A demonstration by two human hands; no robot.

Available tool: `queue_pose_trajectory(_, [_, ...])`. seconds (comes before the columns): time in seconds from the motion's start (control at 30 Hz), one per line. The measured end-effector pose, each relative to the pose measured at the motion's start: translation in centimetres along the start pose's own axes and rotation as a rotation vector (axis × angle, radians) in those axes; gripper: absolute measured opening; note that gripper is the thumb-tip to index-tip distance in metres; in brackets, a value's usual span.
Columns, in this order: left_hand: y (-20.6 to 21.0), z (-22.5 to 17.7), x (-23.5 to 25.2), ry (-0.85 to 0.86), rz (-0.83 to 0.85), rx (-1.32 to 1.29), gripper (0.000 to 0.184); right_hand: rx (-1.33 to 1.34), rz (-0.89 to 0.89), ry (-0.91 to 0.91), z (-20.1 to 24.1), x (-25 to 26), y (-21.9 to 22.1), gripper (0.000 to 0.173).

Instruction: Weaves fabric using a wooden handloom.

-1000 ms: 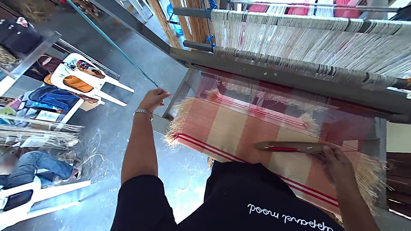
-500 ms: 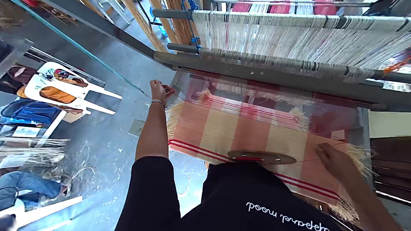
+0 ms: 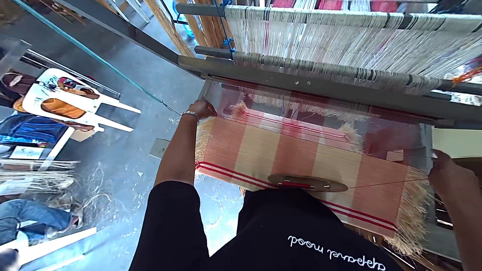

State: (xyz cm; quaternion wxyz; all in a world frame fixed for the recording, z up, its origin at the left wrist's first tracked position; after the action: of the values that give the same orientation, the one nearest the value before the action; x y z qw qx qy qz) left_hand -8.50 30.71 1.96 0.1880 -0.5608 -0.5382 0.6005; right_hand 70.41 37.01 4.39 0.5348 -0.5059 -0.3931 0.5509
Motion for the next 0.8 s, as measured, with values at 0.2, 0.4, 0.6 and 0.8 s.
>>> queue_pose_trajectory(0.2, [-0.4, -0.6, -0.5, -0.021, -0.06, 0.08, 0.021, 0.059, -0.162, -0.022, -0.9, 0.0, 0.2, 0.034])
queue_pose_trajectory(0.4, [0.2, 0.5, -1.2, -0.104, -0.028, -0.036, 0.037, 0.321, -0.231, 0.099, -3.1, 1.1, -0.2, 0.037])
queue_pose_trajectory(0.6, [1.7, 3.7, -2.5, -0.24, -0.137, -0.962, 0.032, 0.532, -0.196, 0.312, -6.6, 1.8, 2.5, 0.033])
queue_pose_trajectory(0.8, [2.2, 6.3, -4.9, -0.168, -0.381, -1.556, 0.026, 0.975, -0.268, 0.643, -11.5, -0.9, 3.9, 0.03])
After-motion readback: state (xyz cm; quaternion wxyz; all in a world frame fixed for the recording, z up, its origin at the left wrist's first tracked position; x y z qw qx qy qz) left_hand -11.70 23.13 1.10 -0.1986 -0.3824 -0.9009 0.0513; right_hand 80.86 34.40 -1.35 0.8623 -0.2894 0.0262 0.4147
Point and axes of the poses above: each hand's wrist, its own x-axis towards the middle knuckle, its own y-axis out of the palm, z = x × y, the point moved 7 cm from there along x, towards the middle knuckle, and after that the axes turned 1 degree about -z, right-handed, at the moved point
